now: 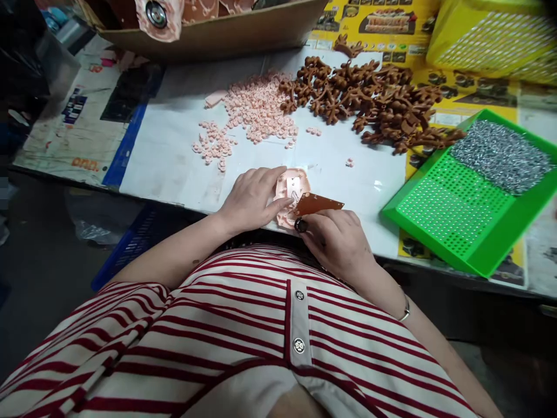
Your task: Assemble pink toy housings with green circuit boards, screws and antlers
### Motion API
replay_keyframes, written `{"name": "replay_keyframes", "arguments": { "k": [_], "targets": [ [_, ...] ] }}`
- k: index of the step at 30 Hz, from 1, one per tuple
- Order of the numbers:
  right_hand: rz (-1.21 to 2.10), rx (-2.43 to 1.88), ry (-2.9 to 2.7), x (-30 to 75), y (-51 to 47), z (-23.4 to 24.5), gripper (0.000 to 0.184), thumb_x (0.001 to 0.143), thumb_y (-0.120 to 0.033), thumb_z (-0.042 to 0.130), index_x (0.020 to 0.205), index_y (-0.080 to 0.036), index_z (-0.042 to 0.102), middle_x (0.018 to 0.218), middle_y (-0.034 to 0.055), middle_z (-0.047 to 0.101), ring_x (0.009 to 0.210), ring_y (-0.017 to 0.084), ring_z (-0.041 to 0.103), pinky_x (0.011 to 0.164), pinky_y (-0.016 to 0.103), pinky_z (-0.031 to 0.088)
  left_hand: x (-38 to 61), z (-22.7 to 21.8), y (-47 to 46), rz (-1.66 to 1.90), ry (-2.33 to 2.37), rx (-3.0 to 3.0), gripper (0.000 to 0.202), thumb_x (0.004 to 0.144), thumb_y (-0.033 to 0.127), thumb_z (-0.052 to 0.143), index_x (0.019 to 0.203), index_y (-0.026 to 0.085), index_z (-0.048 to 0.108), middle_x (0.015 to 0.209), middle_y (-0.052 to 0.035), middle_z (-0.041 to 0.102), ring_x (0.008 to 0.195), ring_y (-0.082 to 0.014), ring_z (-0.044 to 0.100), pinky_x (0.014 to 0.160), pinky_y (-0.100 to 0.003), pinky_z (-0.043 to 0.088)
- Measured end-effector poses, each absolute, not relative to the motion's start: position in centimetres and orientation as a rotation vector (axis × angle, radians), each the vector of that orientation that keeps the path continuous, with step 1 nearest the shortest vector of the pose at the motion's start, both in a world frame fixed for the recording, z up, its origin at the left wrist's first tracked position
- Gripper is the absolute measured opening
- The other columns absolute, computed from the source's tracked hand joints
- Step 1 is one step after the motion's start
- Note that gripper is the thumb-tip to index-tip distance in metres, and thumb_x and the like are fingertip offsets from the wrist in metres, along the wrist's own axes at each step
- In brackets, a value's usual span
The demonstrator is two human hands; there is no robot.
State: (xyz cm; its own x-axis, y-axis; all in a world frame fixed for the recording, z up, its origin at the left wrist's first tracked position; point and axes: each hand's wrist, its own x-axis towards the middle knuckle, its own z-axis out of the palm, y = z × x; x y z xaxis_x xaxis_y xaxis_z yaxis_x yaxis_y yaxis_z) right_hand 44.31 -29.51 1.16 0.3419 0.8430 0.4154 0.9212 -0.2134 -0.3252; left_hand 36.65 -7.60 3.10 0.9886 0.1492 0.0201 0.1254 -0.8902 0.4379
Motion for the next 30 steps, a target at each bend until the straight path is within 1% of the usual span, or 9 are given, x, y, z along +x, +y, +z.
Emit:
{"name": "replay_keyframes", "arguments": {
  "k": [4,9,12,15,17,20,22,26,30],
  "targets": [
    [-0.12,-2.238,-1.529,44.8,-29.7,1.8,0.015,0.096,-0.028,0.056,0.109,-0.021,0.056,0.092,0.0092,0.07,0.082,0.027,0.062,0.072,0.039,0.043,37.3,3.2,-7.5,0.05,0.137,2.666,0.062,0.093,0.047,0.053,0.147,0.017,0.046,0.15,-0.0161,0.051,0.138,-0.0316,0.047,0.115,-0.048,0.035],
    [0.074,-2.196,-1.581,45.5,-29.5,2.9,0.012,0.096,-0.027,0.054,0.104,-0.019,0.057,0.095,0.0132,0.068,0.084,0.029,0.061,0.073,0.041,0.046,37.4,3.4,-7.8,0.006,0.22,2.668,0.072,0.086,0.048,0.062,0.147,0.016,0.044,0.142,-0.0164,0.056,0.132,-0.0353,0.05,0.111,-0.053,0.038],
    [0.202,-2.158,-1.533,45.3,-29.2,3.5,0.012,0.096,-0.028,0.054,0.102,-0.018,0.057,0.095,0.0127,0.066,0.081,0.026,0.061,0.069,0.037,0.046,37.7,3.5,-8.4,-0.005,0.216,2.649,0.073,0.084,0.039,0.064,0.149,0.016,0.042,0.141,-0.0161,0.055,0.133,-0.0346,0.049,0.113,-0.052,0.036],
    [0.41,-2.163,-1.302,44.7,-29.2,3.8,0.013,0.092,-0.029,0.06,0.101,-0.02,0.057,0.091,0.0077,0.066,0.071,0.02,0.06,0.061,0.033,0.044,37.9,3.2,-9.0,0.037,0.227,2.537,0.08,0.08,0.028,0.064,0.153,0.014,0.034,0.142,-0.0168,0.052,0.134,-0.0298,0.048,0.113,-0.046,0.041],
    [0.579,-2.122,-1.113,44.3,-29.3,3.8,0.018,0.087,-0.029,0.065,0.101,-0.021,0.056,0.08,0.0014,0.064,0.063,0.016,0.056,0.058,0.03,0.042,38.1,3.0,-9.4,0.084,0.24,2.451,0.083,0.081,0.025,0.062,0.155,0.015,0.028,0.144,-0.0166,0.048,0.133,-0.0269,0.05,0.11,-0.043,0.046],
    [0.797,-1.942,-0.874,43.7,-29.3,3.9,0.024,0.083,-0.034,0.069,0.099,-0.023,0.055,0.062,-0.0075,0.051,0.053,0.012,0.046,0.052,0.026,0.037,38.2,2.7,-9.7,0.162,0.242,2.406,0.081,0.084,0.026,0.059,0.157,0.022,0.023,0.148,-0.015,0.046,0.137,-0.0268,0.049,0.11,-0.043,0.047],
    [0.883,-1.773,-0.762,43.3,-29.2,4.0,0.028,0.081,-0.038,0.072,0.096,-0.023,0.054,0.058,-0.0104,0.043,0.05,0.009,0.039,0.05,0.024,0.035,38.2,2.7,-9.7,0.201,0.221,2.417,0.08,0.088,0.028,0.058,0.158,0.024,0.019,0.153,-0.0135,0.044,0.142,-0.0277,0.044,0.113,-0.045,0.045],
    [0.817,-1.514,-0.631,43.4,-28.5,4.1,0.037,0.076,-0.044,0.078,0.093,-0.024,0.052,0.057,-0.011,0.04,0.05,0.009,0.036,0.05,0.024,0.035,37.8,3.1,-9.2,0.191,0.185,2.422,0.086,0.09,0.036,0.059,0.161,0.025,0.01,0.156,-0.0122,0.043,0.146,-0.0301,0.041,0.115,-0.047,0.043],
    [0.533,-1.449,-0.504,44.4,-27.6,3.5,0.047,0.07,-0.058,0.081,0.09,-0.027,0.051,0.065,-0.007,0.046,0.057,0.011,0.043,0.054,0.027,0.041,37.2,3.2,-8.4,0.081,0.235,2.322,0.098,0.087,0.041,0.062,0.163,0.024,0.004,0.143,-0.0137,0.056,0.13,-0.032,0.057,0.105,-0.049,0.051]
  ]
}}
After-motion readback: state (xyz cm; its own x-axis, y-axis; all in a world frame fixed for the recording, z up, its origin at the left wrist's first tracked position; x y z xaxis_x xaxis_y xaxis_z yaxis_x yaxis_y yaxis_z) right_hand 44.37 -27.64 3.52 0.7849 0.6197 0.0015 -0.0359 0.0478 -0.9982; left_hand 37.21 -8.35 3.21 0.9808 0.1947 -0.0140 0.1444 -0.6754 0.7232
